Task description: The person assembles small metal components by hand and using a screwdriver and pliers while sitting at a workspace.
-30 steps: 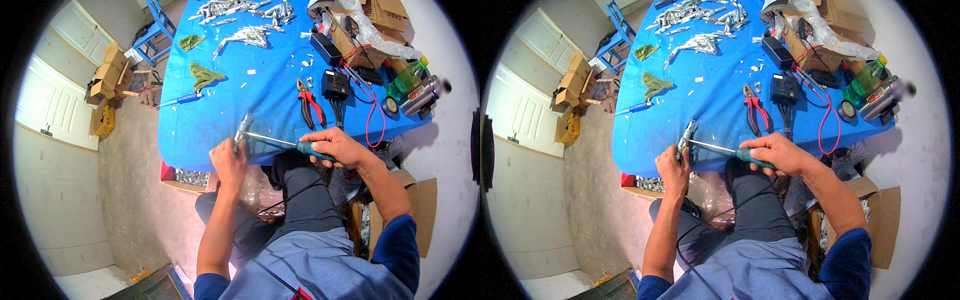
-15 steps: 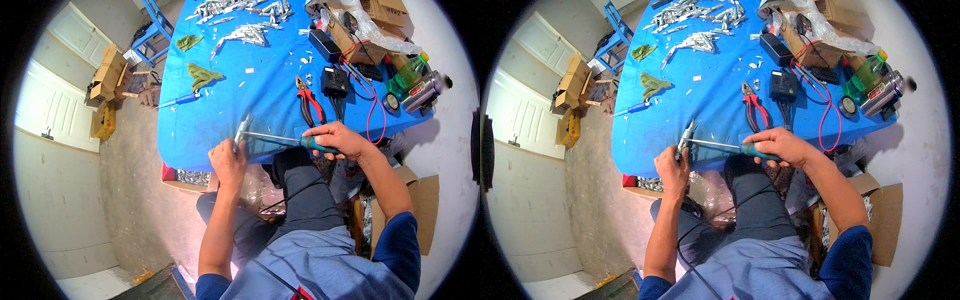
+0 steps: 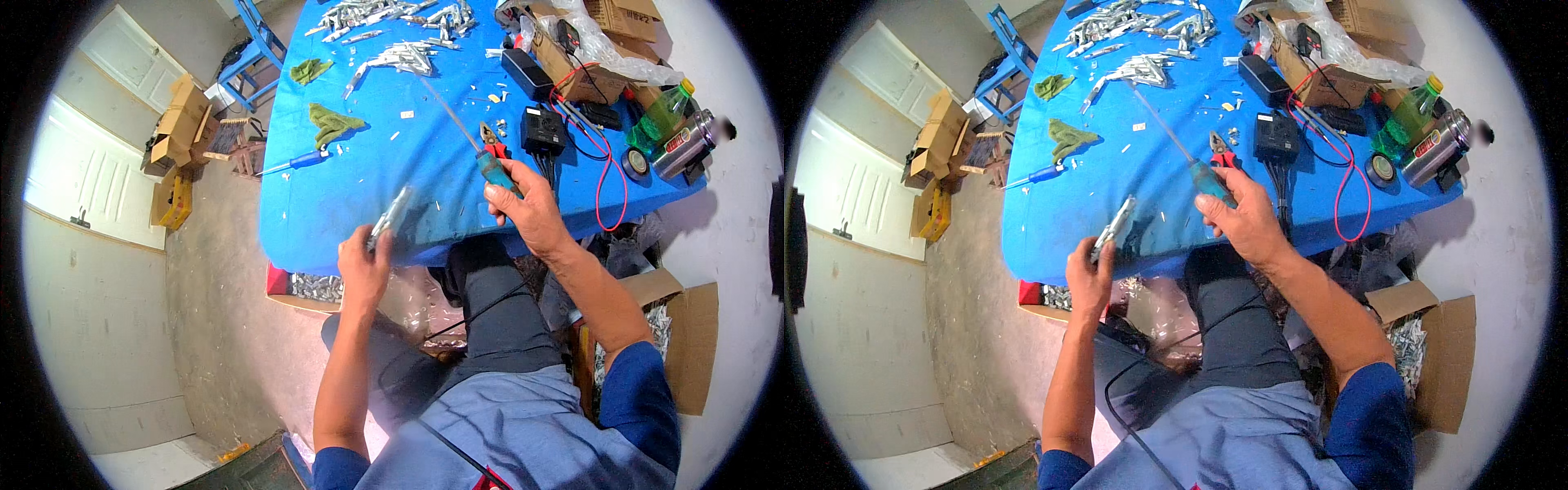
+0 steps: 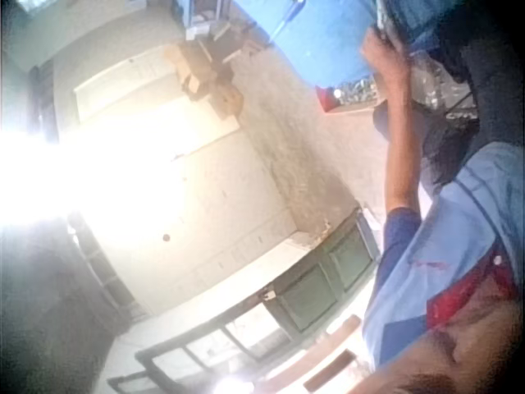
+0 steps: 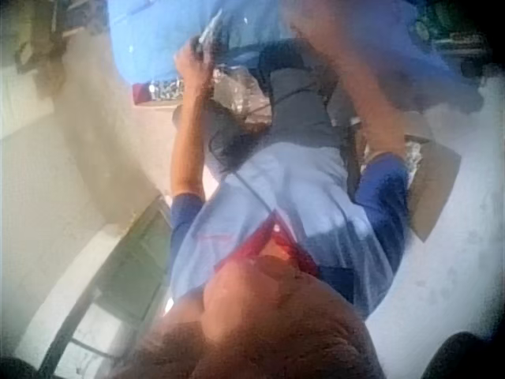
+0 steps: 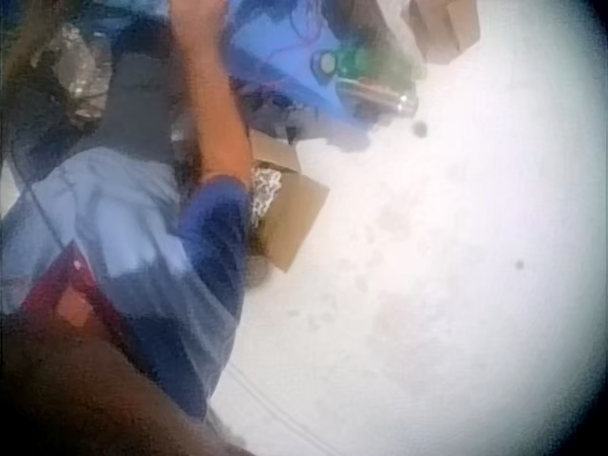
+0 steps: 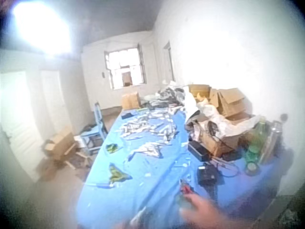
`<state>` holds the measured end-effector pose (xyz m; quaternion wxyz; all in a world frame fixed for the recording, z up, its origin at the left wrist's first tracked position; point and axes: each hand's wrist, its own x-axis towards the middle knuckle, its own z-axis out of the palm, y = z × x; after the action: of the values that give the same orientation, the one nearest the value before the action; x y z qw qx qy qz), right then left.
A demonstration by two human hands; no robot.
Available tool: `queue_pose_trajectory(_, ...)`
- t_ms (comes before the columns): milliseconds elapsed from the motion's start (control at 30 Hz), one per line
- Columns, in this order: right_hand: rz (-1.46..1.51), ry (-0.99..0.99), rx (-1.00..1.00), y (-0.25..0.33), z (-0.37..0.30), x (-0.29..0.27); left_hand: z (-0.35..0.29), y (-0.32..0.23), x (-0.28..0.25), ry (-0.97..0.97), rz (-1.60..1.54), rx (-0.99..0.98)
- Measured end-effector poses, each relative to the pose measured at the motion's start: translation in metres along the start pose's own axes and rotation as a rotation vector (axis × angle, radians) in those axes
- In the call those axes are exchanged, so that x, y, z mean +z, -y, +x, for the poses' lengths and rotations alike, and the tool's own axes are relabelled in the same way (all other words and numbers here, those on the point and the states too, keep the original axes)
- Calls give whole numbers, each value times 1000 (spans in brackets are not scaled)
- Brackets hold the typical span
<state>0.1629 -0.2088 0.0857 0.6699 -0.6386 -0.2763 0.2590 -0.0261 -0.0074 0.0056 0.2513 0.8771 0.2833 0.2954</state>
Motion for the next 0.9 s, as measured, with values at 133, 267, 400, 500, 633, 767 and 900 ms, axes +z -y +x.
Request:
queue_pose_trajectory(133,151,-80,-27,-12,-20,25,-16,-15,-30,-18,-331,-332)
queue_pose_trajectory(267,104,-151,40,-47,-55,75,-60,-28,-24,-132,-342,-261)
queue_pose_trajectory(400,156,-272,81,-74,-73,109,-98,-71,-23,12,-437,-215)
queue_pose_trajectory(500,311,-258,225,-55,-83,111,-117,-80,-20,-15,-484,-296)
queue_pose_trajectory(633,178,-258,135,-82,-87,104,-136,-91,-9,2,-400,-287)
queue_pose_trajectory(767,212,-245,152,-86,-96,99,-143,-103,-11,199,-488,-373)
queue_pose_trajectory(900,399,-121,122,-67,-93,76,-140,-107,-21,536,-630,-521)
